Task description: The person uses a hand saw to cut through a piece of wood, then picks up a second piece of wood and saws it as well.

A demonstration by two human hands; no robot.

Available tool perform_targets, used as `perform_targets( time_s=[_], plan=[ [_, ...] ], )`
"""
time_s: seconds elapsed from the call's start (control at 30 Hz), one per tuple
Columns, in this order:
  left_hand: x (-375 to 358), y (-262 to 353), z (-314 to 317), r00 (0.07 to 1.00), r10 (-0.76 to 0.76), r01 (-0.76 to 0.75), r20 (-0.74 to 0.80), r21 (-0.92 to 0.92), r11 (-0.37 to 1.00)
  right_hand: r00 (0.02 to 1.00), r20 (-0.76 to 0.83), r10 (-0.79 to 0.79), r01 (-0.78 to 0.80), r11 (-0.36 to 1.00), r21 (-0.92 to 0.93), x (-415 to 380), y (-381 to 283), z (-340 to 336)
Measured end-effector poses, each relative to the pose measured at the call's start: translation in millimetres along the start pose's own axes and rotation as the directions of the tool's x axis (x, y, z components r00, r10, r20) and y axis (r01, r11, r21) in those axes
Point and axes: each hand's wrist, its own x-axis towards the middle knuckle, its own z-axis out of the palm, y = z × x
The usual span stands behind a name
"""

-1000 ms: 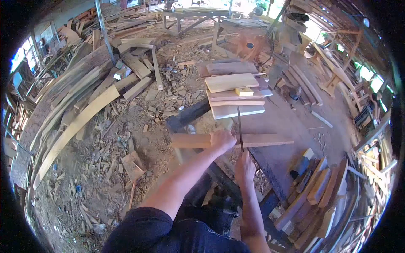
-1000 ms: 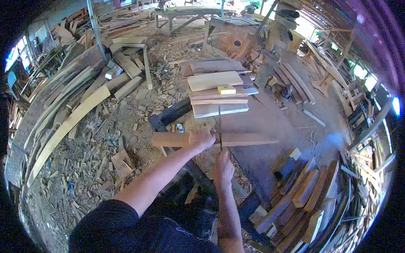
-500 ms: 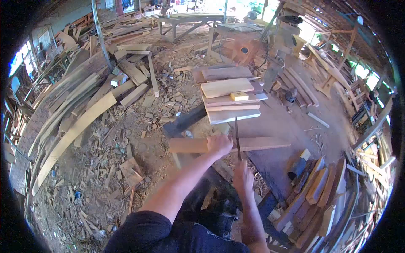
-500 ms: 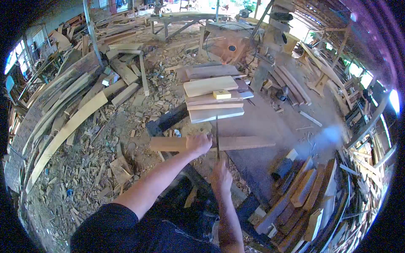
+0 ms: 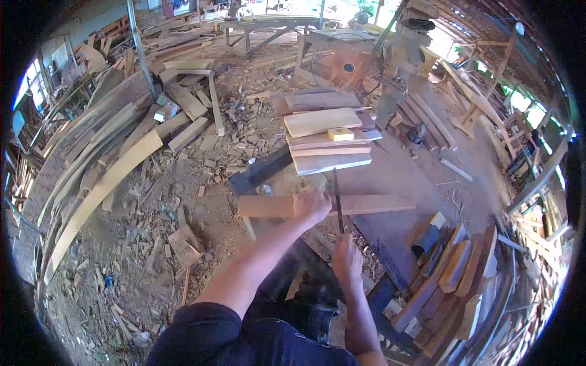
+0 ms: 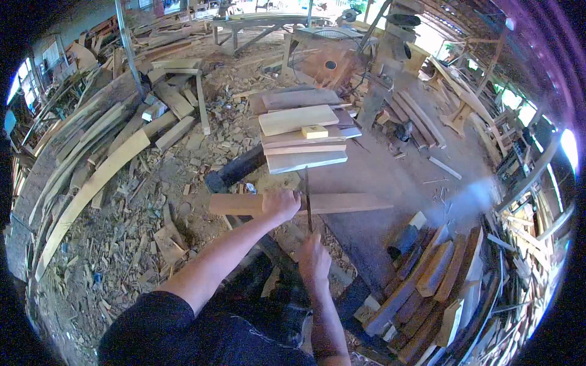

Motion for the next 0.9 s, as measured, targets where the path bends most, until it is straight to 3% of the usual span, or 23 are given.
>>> perform_targets(
  time_s=[0.07,0.23,0.33,0.43,0.57,0.63,0.73,0.8,0.9],
  plan=[
    [0,-2,1,0.999,0.002,-0.001,0.037,-0.014,1.0,0.985,-0.116,-0.13,0.135,0.99,0.033,33,-3,10],
    [2,-2,-3,1.0,-0.004,0.004,0.013,-0.037,0.999,0.981,-0.132,-0.143,0.153,0.986,0.073,20,-6,3],
    [2,1,-7,0.996,0.015,-0.014,0.093,-0.008,1.0,0.999,0.005,-0.042,0.042,0.994,-0.101,2,-3,-6],
    [-4,1,-9,0.998,0.03,-0.028,0.058,-0.03,0.999,0.969,-0.19,-0.16,0.161,0.987,-0.009,33,-3,12],
    [0,-4,-5,0.997,0.032,-0.029,0.073,-0.031,0.999,0.969,-0.185,-0.162,0.16,0.987,-0.028,27,-8,7],
    [3,-1,-9,0.996,0.045,-0.042,0.082,-0.045,0.998,0.99,-0.081,-0.116,0.109,0.991,-0.08,-1,-4,-3],
    [-2,-4,0,0.996,0.067,-0.068,0.051,0.019,0.997,0.983,-0.097,-0.158,0.16,0.987,0.019,0,4,3],
    [3,-7,8,0.996,0.081,-0.081,-0.049,0.006,0.997,0.995,-0.03,-0.095,0.096,0.995,0.036,25,-8,-2],
    [-2,-3,0,0.994,0.077,-0.076,-0.082,0.008,0.997,0.99,-0.099,-0.098,0.105,0.992,0.07,39,-13,1]
  ],
)
